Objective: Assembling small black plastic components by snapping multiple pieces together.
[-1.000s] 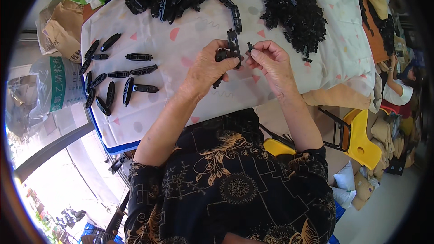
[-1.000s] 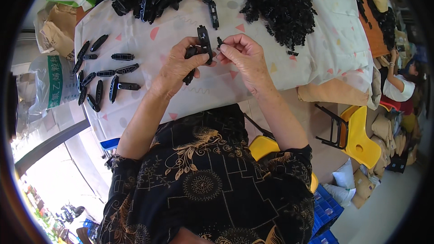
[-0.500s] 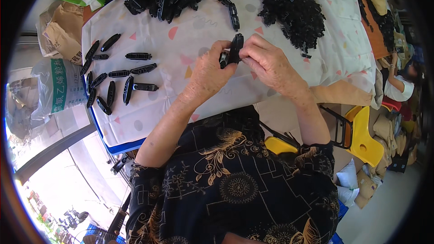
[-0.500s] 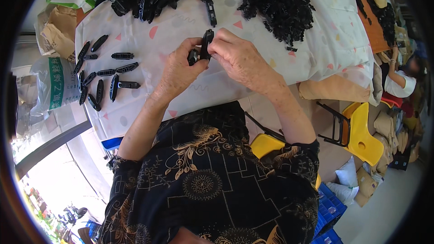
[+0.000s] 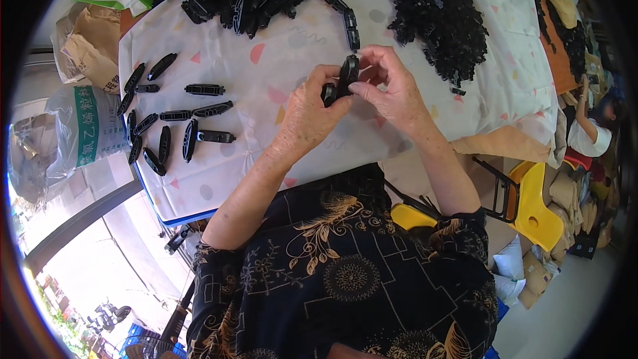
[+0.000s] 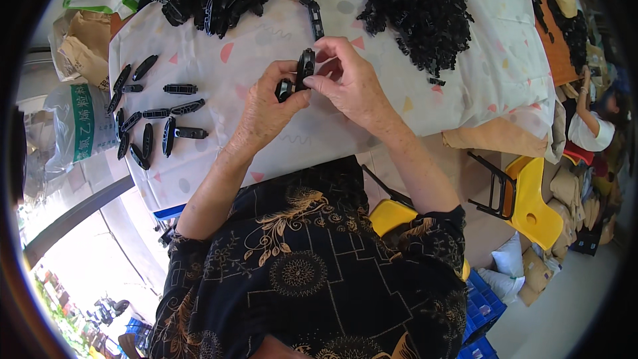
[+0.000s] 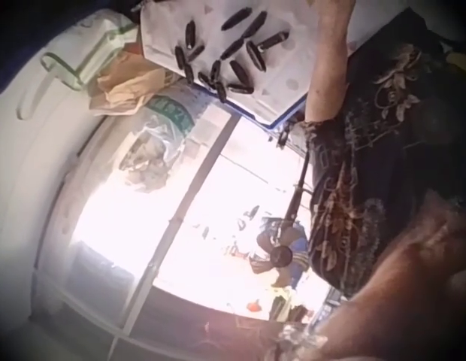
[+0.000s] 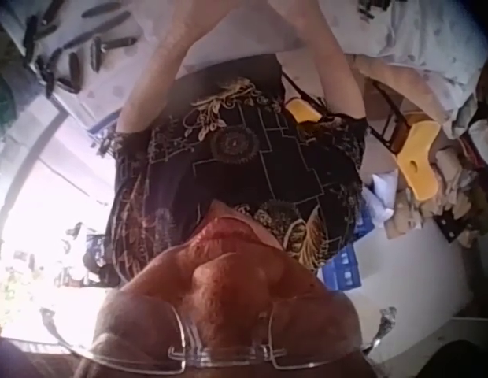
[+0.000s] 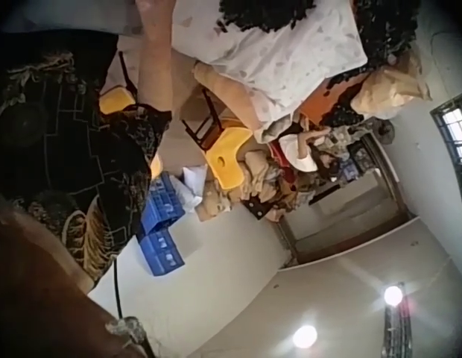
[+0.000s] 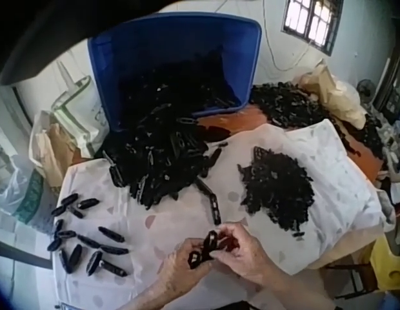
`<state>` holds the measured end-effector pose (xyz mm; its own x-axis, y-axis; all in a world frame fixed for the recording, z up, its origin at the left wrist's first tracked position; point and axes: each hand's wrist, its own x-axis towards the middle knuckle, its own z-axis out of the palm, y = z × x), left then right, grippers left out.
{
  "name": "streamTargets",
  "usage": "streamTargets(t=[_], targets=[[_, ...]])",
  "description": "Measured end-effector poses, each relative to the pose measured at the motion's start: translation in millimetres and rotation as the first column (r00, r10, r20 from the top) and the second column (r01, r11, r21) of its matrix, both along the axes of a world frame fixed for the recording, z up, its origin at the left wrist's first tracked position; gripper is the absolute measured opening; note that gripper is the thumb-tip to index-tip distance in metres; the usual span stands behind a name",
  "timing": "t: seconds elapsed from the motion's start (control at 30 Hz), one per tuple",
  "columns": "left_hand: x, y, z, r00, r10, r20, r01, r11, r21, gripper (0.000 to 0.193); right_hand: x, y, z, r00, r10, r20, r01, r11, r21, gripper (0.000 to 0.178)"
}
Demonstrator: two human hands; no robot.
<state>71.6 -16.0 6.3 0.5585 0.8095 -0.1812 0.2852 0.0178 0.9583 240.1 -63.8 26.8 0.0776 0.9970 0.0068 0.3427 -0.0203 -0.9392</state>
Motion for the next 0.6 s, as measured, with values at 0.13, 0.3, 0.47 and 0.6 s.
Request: streamTargets(t=[0.13, 0.3, 0.47, 0.6], targets=[[4.4, 2.8, 5.6, 1.0, 0.03, -0.007, -0.03, 0.999, 0.031, 0.051, 0.3, 3.7, -9.8, 0.882, -0.1, -0.461, -0.011, 0.973, -0.232, 0.033], [10.3, 9.4, 1.2, 0.997, 0.03, 0.07, -0.024, 0.995, -0.096, 0.054, -2.5, 8.3, -19.8, 0.77, -0.101, -0.629, -0.01, 0.985, -0.17, 0.031], [17.7, 15.9, 1.2, 0.999, -0.026, 0.019, 0.028, 0.996, -0.088, 0.06, -4.6, 8.0, -25.0, 0.846, -0.125, -0.518, 0.053, 0.987, -0.15, 0.027], [18.4, 23.7, 3.6, 0.999, -0.049, 0.014, 0.05, 0.997, -0.064, 0.058, -8.8, 5.9, -31.9, 0.885, -0.173, -0.433, 0.143, 0.985, -0.1, 0.023]])
